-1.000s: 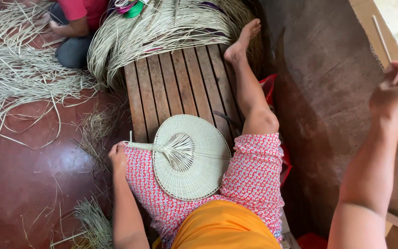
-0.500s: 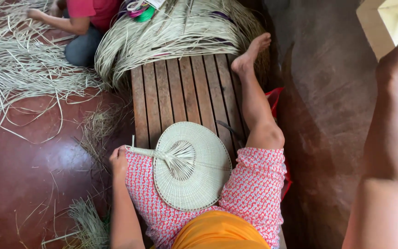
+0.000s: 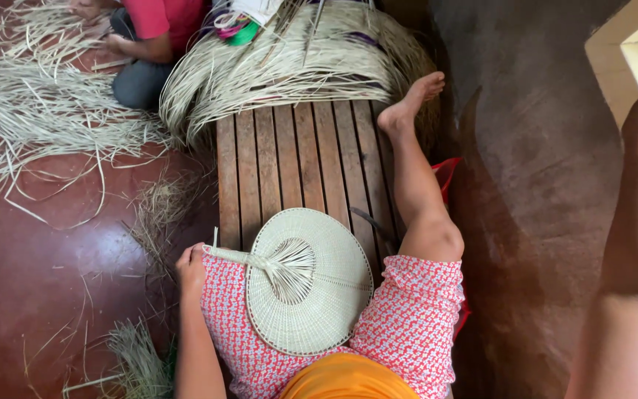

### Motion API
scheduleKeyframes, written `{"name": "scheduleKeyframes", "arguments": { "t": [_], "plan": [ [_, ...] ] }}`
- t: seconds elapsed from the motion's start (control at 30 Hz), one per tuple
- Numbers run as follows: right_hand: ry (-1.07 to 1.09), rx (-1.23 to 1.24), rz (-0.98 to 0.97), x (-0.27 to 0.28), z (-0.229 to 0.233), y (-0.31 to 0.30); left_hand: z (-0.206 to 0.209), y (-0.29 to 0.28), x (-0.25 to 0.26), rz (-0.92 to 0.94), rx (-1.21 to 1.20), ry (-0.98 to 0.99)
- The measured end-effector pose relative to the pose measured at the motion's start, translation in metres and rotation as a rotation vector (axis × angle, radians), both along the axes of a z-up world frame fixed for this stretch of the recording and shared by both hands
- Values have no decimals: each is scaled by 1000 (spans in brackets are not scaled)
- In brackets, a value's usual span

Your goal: Weaving dried plant fibers to create a hand fan and securing the wooden handle

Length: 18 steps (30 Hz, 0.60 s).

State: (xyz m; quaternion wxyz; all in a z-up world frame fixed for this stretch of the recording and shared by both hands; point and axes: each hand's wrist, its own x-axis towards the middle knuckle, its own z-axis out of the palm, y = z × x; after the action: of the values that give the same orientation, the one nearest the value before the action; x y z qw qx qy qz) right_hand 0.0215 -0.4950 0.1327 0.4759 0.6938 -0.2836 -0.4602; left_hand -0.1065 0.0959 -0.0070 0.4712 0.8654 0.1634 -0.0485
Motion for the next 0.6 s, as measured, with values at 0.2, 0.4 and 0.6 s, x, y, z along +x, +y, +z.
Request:
{"name": "scheduleKeyframes", "arguments": {
  "t": [0.2, 0.4, 0.6],
  "plan": [
    [-35, 46, 46, 6, -36, -8, -29, 5, 7, 45, 34, -33],
    [-286, 234, 116, 6, -92, -9, -30, 1, 9, 40, 6, -41],
    [-505, 429, 140, 0, -150, -22, -31, 0, 11, 37, 85, 16]
  ]
}}
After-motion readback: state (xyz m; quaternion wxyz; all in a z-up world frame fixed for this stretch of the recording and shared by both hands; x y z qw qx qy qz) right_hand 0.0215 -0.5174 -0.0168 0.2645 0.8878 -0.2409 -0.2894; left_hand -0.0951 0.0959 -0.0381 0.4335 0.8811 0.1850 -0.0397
